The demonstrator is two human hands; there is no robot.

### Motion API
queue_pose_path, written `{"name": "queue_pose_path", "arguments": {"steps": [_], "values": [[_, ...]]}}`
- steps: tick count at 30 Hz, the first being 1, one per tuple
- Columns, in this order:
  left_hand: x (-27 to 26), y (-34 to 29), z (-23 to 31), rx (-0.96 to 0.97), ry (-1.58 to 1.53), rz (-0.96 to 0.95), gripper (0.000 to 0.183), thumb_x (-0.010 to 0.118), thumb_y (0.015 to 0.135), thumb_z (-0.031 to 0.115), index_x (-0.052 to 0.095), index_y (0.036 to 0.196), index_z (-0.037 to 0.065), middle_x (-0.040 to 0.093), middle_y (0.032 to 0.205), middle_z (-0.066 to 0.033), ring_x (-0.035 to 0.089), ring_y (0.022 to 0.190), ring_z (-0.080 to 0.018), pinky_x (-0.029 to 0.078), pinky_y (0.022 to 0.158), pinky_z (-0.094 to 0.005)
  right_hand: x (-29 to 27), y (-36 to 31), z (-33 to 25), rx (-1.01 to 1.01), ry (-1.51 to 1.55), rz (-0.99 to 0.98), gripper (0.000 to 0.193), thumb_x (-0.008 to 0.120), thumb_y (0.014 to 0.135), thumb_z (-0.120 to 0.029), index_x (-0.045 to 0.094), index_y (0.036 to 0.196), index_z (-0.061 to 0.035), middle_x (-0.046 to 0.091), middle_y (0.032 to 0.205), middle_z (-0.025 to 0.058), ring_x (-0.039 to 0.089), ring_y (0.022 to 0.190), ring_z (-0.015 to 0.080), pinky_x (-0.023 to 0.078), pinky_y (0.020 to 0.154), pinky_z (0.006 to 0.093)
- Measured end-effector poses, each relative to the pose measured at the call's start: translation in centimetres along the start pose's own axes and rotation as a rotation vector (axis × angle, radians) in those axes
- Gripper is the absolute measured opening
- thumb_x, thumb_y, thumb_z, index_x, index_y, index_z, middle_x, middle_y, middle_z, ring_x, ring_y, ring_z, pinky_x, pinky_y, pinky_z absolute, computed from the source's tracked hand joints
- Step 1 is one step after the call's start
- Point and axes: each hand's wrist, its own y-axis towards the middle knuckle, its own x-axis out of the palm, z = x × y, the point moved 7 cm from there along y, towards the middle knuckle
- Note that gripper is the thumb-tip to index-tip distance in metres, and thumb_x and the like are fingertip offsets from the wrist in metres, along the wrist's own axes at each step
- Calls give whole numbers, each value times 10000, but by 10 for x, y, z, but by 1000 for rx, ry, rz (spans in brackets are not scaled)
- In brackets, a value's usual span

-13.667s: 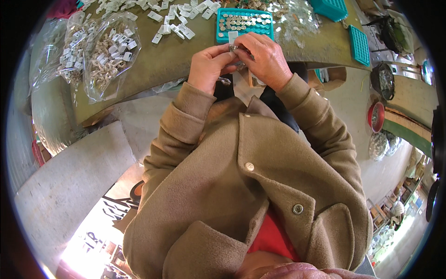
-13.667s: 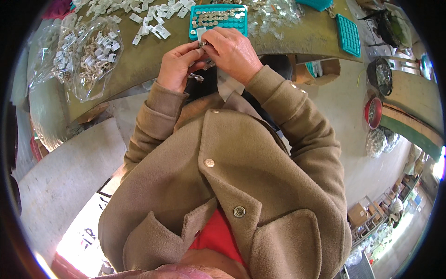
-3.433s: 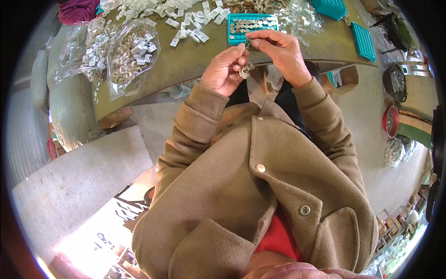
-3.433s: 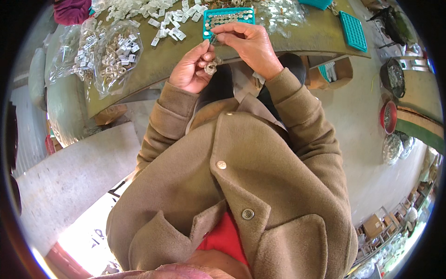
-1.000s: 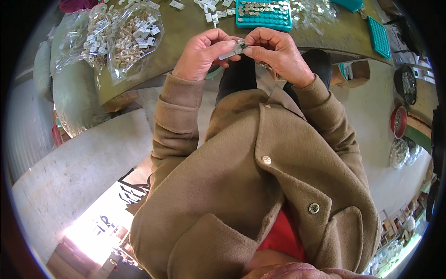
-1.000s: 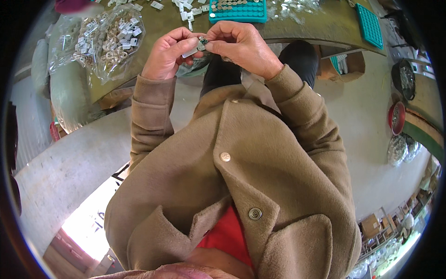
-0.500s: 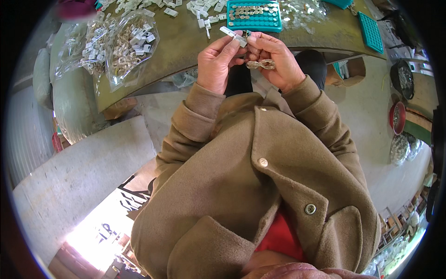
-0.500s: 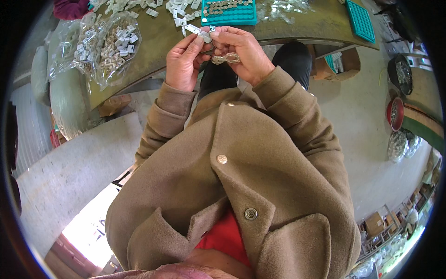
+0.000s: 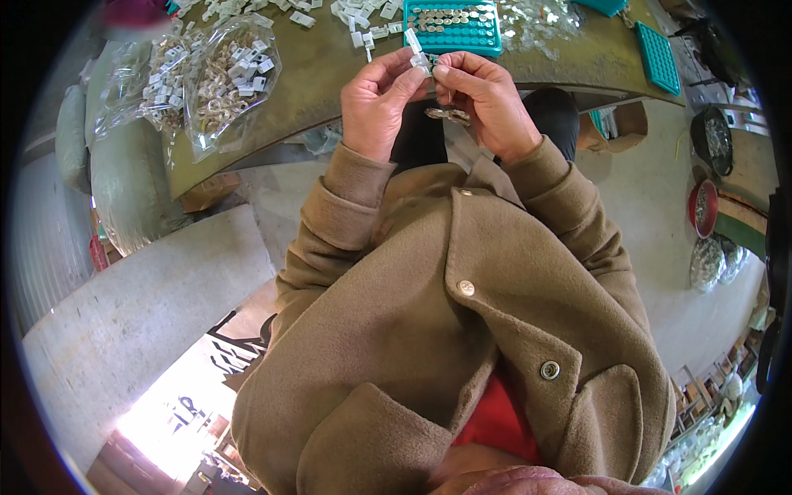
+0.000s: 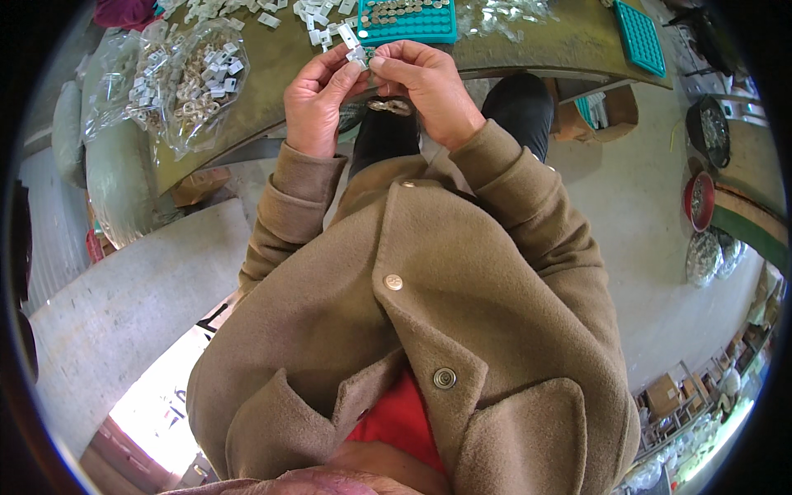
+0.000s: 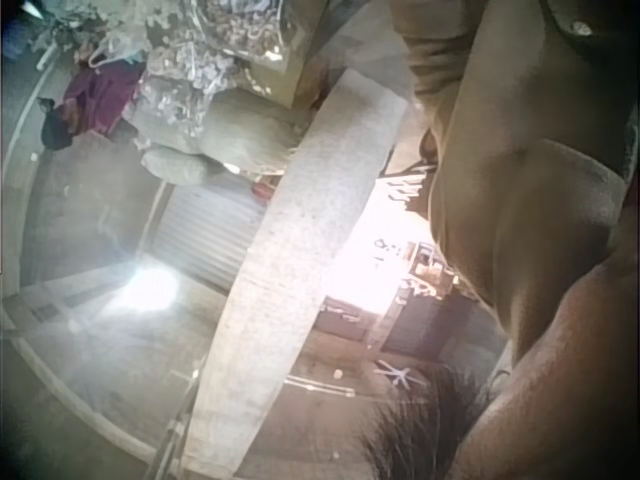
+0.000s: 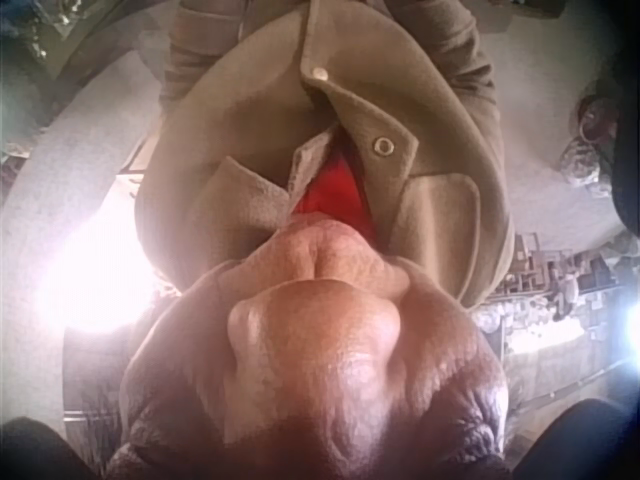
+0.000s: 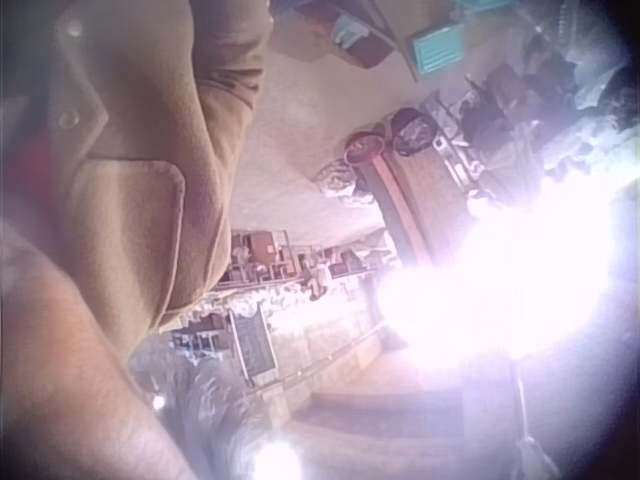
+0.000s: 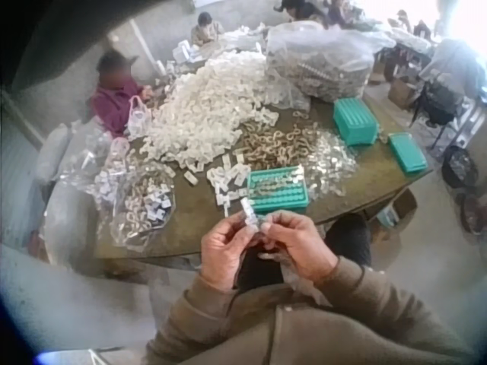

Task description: The person repeatedly picks small white plastic housings and metal contacts from a table, inserts the contacts into the housings, and places the assembled units into a teal tray. The process is repeated continuously throughout the clip.

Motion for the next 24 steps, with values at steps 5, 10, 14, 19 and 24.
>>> {"name": "queue_pose_path", "arguments": {"steps": [5,10,14,19,24], "values": [[0,3,2,10,27,-45,296,676,886,34,616,1164,-48,684,1017,-94,658,866,-130,575,779,-270,1,2,7,82,163,-97,59,629,925,-109,610,924,-54,624,811,-1,580,704,67,479,663,200],[-3,4,-2,-39,-7,-34,291,667,890,26,626,1168,-50,686,1016,-100,659,860,-133,578,773,-268,-1,5,4,42,44,-72,60,638,920,-99,627,928,-40,642,829,11,614,733,79,493,674,210],[-4,2,-7,-3,-28,49,300,653,900,21,627,1192,-39,685,1026,-100,655,849,-124,578,767,-264,-1,4,-5,-60,-150,5,81,647,914,-102,648,929,-22,653,833,13,621,753,79,489,675,211],[3,3,-3,114,115,47,299,631,921,40,619,1212,-26,679,1053,-128,667,880,-159,588,781,-281,-3,9,-10,-100,-207,14,85,650,899,-98,651,926,-17,643,790,2,600,713,64,472,625,198],[5,2,-6,70,144,9,279,601,944,49,633,1218,3,677,1066,-92,642,849,-109,574,753,-258,-7,14,-8,-91,-287,40,105,654,875,-101,648,907,-1,629,738,-4,573,662,57,455,567,193]]}}
